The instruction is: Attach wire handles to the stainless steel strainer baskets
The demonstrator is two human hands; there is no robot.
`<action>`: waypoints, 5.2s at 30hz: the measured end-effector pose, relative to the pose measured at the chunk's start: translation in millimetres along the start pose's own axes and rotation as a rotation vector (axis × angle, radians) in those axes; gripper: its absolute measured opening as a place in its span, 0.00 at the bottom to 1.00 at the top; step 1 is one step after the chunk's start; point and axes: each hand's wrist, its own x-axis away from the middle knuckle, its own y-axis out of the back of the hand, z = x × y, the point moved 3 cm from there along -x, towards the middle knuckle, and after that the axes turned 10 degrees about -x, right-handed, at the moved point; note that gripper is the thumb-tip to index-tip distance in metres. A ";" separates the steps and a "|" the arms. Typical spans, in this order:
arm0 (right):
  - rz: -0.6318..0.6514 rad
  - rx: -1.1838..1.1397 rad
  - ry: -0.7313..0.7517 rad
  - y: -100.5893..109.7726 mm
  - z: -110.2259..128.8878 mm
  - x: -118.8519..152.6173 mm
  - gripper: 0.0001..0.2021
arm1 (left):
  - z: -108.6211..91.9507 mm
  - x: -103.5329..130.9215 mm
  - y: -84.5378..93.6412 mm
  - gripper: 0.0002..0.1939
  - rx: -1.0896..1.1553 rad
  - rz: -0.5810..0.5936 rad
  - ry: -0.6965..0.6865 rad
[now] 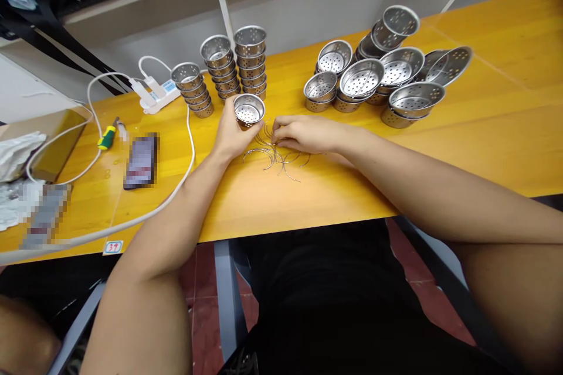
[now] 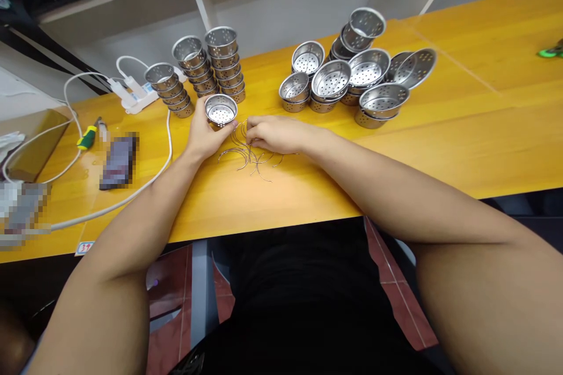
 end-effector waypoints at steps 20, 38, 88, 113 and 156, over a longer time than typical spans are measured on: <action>0.075 0.174 -0.108 7.7 10.6 -0.2 0.11 | -4.6 -1.7 0.5 0.50 0.027 0.009 -0.047; -0.357 -0.582 -0.067 44.5 13.1 14.4 0.19 | -11.4 -1.7 2.8 0.49 0.063 -0.030 0.013; -0.535 -0.854 -0.030 26.5 39.0 -9.4 0.41 | -57.2 11.7 -8.9 0.55 0.337 0.222 -0.076; -0.587 -0.717 -0.009 17.4 31.7 -10.7 0.37 | -55.7 12.4 -10.8 0.45 0.270 0.193 -0.208; -0.443 -0.001 0.221 10.5 33.6 3.0 0.11 | -31.6 9.2 -8.1 0.57 0.126 0.166 -0.123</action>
